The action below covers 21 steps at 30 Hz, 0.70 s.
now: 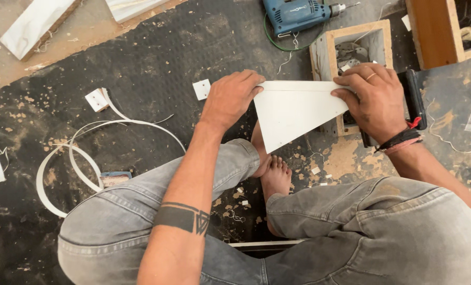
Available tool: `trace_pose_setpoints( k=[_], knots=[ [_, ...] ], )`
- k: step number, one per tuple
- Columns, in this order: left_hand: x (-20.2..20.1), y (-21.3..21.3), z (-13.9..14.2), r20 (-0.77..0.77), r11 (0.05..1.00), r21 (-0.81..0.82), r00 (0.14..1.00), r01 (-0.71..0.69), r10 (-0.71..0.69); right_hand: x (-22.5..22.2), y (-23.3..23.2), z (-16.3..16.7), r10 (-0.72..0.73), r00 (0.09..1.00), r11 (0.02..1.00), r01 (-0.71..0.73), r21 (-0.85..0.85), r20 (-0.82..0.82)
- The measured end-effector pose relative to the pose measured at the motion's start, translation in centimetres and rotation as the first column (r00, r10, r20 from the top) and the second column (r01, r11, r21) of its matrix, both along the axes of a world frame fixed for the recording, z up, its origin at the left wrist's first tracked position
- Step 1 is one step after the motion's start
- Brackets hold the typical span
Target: The person sits on the workshop floor and uses a hand-held edge banding iron to press white edge banding tape onto the edges of a triangular white panel, running the heated iron along the tape to bond it, then presses and smooths the tape by hand and trims the excess.
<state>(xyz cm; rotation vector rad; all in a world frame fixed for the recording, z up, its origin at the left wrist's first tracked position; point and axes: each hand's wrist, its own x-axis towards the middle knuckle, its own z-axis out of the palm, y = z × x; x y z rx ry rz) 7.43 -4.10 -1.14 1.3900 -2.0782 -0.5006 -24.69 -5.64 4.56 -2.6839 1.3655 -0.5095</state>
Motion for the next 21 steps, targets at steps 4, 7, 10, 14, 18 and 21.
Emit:
trace_pose_setpoints(
  k=[4,7,10,14,18,21],
  knots=[
    [-0.3,-0.1,-2.9,-0.449,0.934,0.352,0.863,-0.069,0.233,0.2,-1.1,1.0,0.003,0.992,1.000,-0.004,-0.004,-0.125],
    [-1.0,-0.1,-5.4,-0.727,0.857,0.515,0.542,0.025,0.421,1.9,-3.0,1.6,-0.012,0.985,1.000,0.012,0.003,-0.170],
    [-1.7,-0.1,-6.8,-0.695,0.820,0.572,0.533,0.003,0.483,6.6,-4.8,0.3,0.058,0.997,0.995,-0.061,0.078,0.045],
    [-2.5,0.8,-6.5,-0.547,0.905,0.370,0.737,-0.211,0.396,14.7,-6.1,-4.4,0.107,0.994,0.989,-0.106,-0.104,0.001],
    [-2.7,2.0,-4.4,-0.454,0.903,0.351,0.800,-0.246,0.394,14.5,-5.1,-5.9,0.015,0.996,1.000,-0.015,-0.004,-0.090],
    [-2.6,2.3,-2.8,-0.419,0.912,0.318,0.824,-0.261,0.382,11.5,-5.2,-4.6,-0.017,0.991,0.999,0.011,-0.044,-0.130]
  ],
)
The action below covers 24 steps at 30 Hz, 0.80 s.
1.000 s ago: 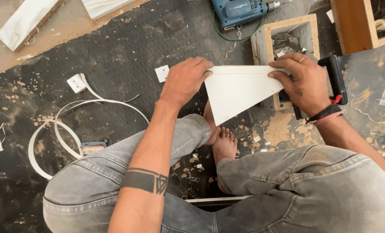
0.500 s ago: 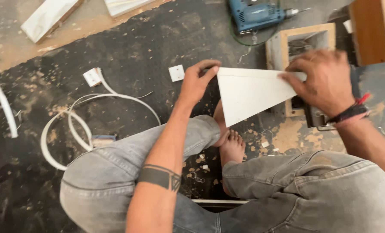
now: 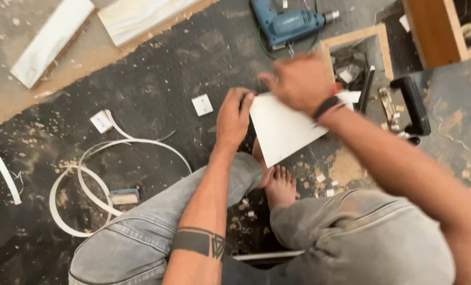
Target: The person sits on the workshop floor and uses a hand-held edge banding iron to press white edge banding tape onto the edges of a triangular white panel, running the heated iron along the tape to bond it, then presses and smooths the tape by hand and trims the excess.
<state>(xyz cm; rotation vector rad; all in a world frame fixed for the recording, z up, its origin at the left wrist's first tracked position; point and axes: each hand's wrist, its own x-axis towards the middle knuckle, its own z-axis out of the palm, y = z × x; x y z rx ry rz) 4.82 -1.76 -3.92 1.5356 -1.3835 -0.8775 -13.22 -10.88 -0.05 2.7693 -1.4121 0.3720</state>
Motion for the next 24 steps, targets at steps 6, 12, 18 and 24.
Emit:
trace_pose_setpoints(
  k=[6,12,18,24],
  knots=[
    [-0.5,0.5,0.7,-0.018,1.000,-0.002,1.000,-0.025,0.025,-8.4,-0.1,0.7,-0.233,0.950,0.943,0.169,0.286,0.207],
    [-1.3,-0.1,-1.0,-0.091,1.000,-0.004,0.996,0.013,-0.013,-9.7,-0.6,-0.7,-0.324,0.862,0.891,0.140,0.431,0.390],
    [-3.4,0.1,-3.5,-0.583,0.985,0.153,0.797,-0.082,0.157,-5.2,-0.6,1.6,-0.025,0.984,0.987,0.052,0.152,-0.177],
    [-4.9,2.2,-5.5,-0.737,0.928,0.346,0.571,-0.141,0.362,4.2,1.0,-0.4,0.171,0.982,0.977,-0.158,0.145,-0.075]
  ],
)
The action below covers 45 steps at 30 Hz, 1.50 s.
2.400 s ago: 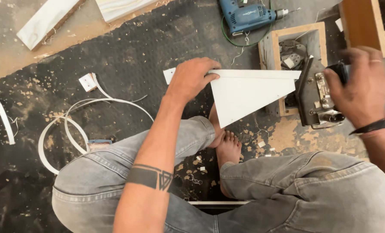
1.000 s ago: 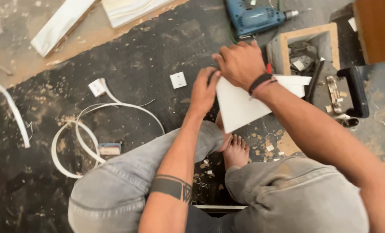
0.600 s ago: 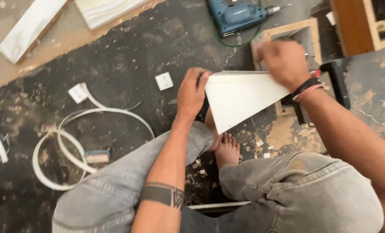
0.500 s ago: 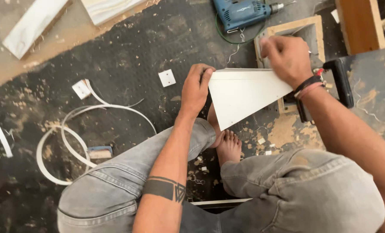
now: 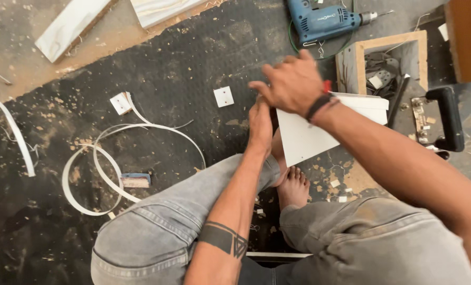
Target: The person sits on the workshop floor and uses a hand-held edge banding iron to press white edge banding tape onto the edges of a triangular white panel, running the heated iron along the tape to bond it, then presses and smooths the tape by hand and trims the excess.
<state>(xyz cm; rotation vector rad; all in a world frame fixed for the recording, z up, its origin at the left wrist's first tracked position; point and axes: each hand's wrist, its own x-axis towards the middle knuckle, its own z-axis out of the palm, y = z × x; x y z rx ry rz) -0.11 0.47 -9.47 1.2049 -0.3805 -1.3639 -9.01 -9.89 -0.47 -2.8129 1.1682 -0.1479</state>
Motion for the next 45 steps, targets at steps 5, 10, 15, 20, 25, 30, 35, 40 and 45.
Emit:
trace_pose_setpoints(
  k=[5,10,15,20,25,30,35,40,45],
  knots=[
    [0.7,0.6,0.5,-0.366,0.995,0.090,0.927,-0.052,0.082,0.8,0.7,-1.1,-0.011,0.994,0.990,0.026,-0.137,0.104],
    [-3.5,3.1,0.9,-0.122,0.984,0.128,0.982,-0.128,0.144,-0.1,0.2,-0.5,-0.014,0.995,0.996,0.022,-0.082,0.097],
    [-5.6,4.8,0.4,0.172,0.984,0.171,0.985,-0.056,0.026,0.6,0.1,-0.2,0.083,0.995,0.992,-0.078,-0.094,0.055],
    [-5.7,4.6,0.9,0.389,0.970,0.191,0.919,-0.149,0.064,-0.4,0.3,0.1,-0.003,0.999,0.997,-0.001,0.071,0.051],
    [-5.5,4.9,1.2,0.482,0.937,0.260,0.872,-0.234,0.084,-4.2,0.2,2.2,-0.038,0.993,0.996,0.047,0.081,-0.109],
    [-5.6,6.7,0.6,0.458,0.943,0.282,0.888,-0.177,0.029,-12.1,2.0,4.9,-0.139,0.980,0.990,0.132,-0.056,-0.141],
    [-5.9,7.7,-0.3,0.073,0.962,0.262,0.995,-0.078,0.061,-16.5,3.6,3.8,-0.256,0.967,0.966,0.256,-0.046,0.007],
    [-5.0,6.6,-0.6,0.105,0.974,0.214,0.993,-0.069,0.048,-16.9,2.9,0.0,-0.612,0.582,0.770,0.287,0.569,0.535],
    [-4.2,6.0,-0.4,0.185,0.980,0.186,0.982,-0.066,0.031,-17.1,2.3,-0.8,-0.685,0.360,0.726,0.274,0.630,0.633]
  ],
)
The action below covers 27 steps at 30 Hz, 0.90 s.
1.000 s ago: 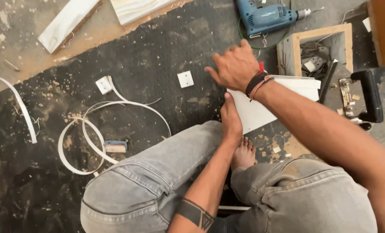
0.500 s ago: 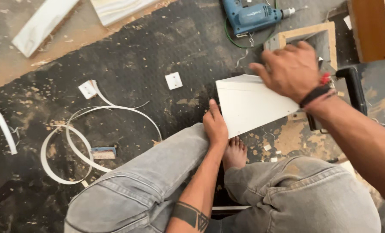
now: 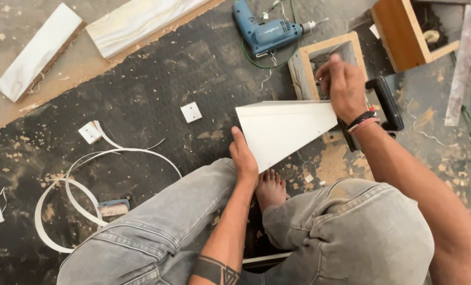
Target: The person sits on the workshop floor and uses a hand-held edge banding iron to press white edge banding tape onto the edges of a triangular white panel, running the heated iron along the tape to bond it, then presses and smooths the tape by hand and trims the excess.
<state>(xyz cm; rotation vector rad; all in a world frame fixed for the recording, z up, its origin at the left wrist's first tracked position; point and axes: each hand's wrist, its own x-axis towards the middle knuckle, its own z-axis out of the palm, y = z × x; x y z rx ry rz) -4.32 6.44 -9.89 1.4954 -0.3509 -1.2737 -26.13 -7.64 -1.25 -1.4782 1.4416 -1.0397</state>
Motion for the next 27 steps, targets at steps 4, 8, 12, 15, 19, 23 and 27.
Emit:
trace_pose_setpoints(
  k=[4,8,12,15,19,23,27],
  knots=[
    [0.0,-0.5,0.1,-0.012,0.999,-0.037,1.000,-0.014,0.014,-2.1,1.3,2.7,-0.004,0.973,0.993,0.032,0.117,-0.230],
    [-0.1,-1.0,0.5,-0.025,0.999,-0.015,0.999,-0.031,0.031,-3.6,3.7,4.4,0.169,0.977,0.937,-0.117,0.329,-0.134],
    [0.2,-1.0,1.2,-0.046,1.000,-0.014,0.999,0.005,-0.006,-3.2,4.0,4.6,0.052,0.997,0.896,-0.025,0.443,-0.048],
    [0.5,-1.3,1.4,-0.020,0.999,-0.039,1.000,0.021,-0.022,-2.2,3.8,5.4,0.026,0.999,0.922,-0.011,0.387,-0.032],
    [0.8,-1.4,1.4,0.023,0.997,-0.066,0.999,0.040,-0.039,-0.2,5.5,6.9,0.038,0.854,0.993,-0.088,-0.072,-0.519],
    [0.9,-1.3,1.8,0.006,0.997,-0.067,1.000,0.030,-0.029,1.3,6.6,7.2,-0.065,0.468,0.841,-0.450,-0.301,-0.881],
    [0.8,-1.6,2.5,0.048,0.998,-0.042,0.998,0.051,-0.049,0.1,5.9,6.5,-0.052,0.775,0.984,-0.069,-0.166,-0.630]
  ],
)
